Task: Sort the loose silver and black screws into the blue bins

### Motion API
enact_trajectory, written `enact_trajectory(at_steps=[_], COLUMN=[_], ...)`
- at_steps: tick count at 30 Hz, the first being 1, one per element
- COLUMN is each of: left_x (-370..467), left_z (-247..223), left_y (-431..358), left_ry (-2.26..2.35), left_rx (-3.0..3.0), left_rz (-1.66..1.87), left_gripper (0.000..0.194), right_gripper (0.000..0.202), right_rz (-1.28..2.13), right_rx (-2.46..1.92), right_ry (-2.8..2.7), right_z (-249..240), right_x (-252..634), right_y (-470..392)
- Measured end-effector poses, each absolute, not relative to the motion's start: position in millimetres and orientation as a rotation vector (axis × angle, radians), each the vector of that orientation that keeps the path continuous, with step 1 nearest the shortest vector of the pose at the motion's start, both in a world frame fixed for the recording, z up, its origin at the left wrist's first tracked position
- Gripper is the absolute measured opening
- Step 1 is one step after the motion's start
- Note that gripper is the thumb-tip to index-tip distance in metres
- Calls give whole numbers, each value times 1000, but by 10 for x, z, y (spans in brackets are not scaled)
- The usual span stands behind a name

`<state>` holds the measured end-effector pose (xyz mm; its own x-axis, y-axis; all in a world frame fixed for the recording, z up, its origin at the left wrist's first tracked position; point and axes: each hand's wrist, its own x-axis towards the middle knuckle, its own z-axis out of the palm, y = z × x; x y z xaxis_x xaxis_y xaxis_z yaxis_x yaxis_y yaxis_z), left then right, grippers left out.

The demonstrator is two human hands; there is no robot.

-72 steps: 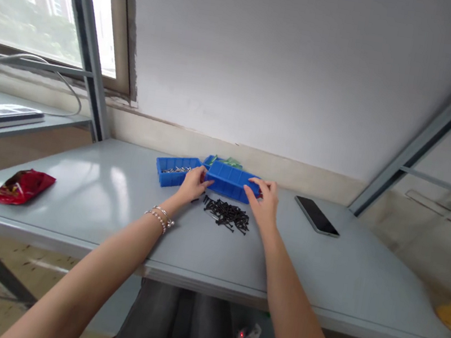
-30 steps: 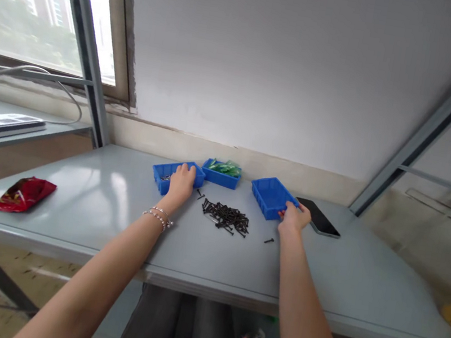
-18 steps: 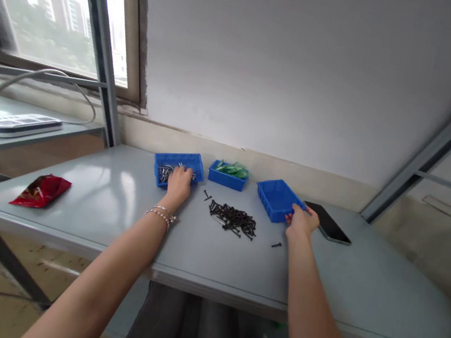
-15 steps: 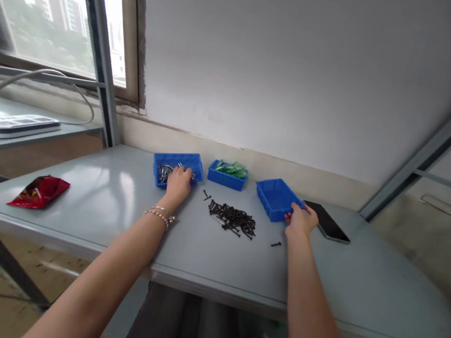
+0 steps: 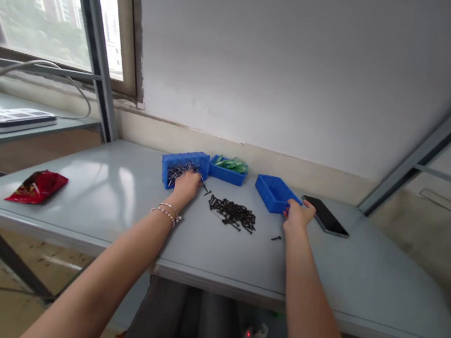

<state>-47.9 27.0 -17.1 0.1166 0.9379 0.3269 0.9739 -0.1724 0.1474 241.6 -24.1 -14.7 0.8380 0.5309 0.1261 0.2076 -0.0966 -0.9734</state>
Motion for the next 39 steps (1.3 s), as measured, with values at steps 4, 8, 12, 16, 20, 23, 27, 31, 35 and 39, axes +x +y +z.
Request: enact_trajectory(at_steps=[4, 8, 12, 16, 20, 23, 27, 31, 35, 39], left_x=[-472, -480, -466, -431, -420, -445, -490, -500, -483, -463], left_z=[-184, -184, -214, -234, -182, -118, -29, 53, 78, 48], left_y=[253, 254, 318, 380, 380, 372, 351, 298, 270, 279], left_ry=[-1919, -1920, -1843, -1669, -1609, -1662, -1878, -2114, -2146, -2098], left_rx=[-2286, -2326, -2458, -2562, -2481, -2371, -2202, -2050, -1984, -1969], left_rz=[-597, -686, -784, -953, -1258, -1492, -1669, -1751, -1798, -1879], left_gripper=[20, 19, 16, 19, 39, 54, 62, 53, 40, 35], right_gripper=[44, 30, 28, 27, 26, 24, 23, 24, 27, 32], right_rz=[-26, -210, -195, -74, -84, -137, -187, -228, -220, -222], right_rx=[-1887, -1935, -1977, -2025, -2061, -2101, -2096, -2057, -2018, -1928], right_ry=[-672, -1002, -1420, -1540, -1468, -1365, -1277, -1281, -1412, -1694], right_z=[-48, 30, -40, -90, -71, -69, -80, -70, -82, -131], right_x=[2331, 2092, 1939, 1936, 1979, 2025, 2085, 2092, 2027, 1833], right_y=[-363, -452, -412, -373, -376, -380, -386, -391, -387, -359])
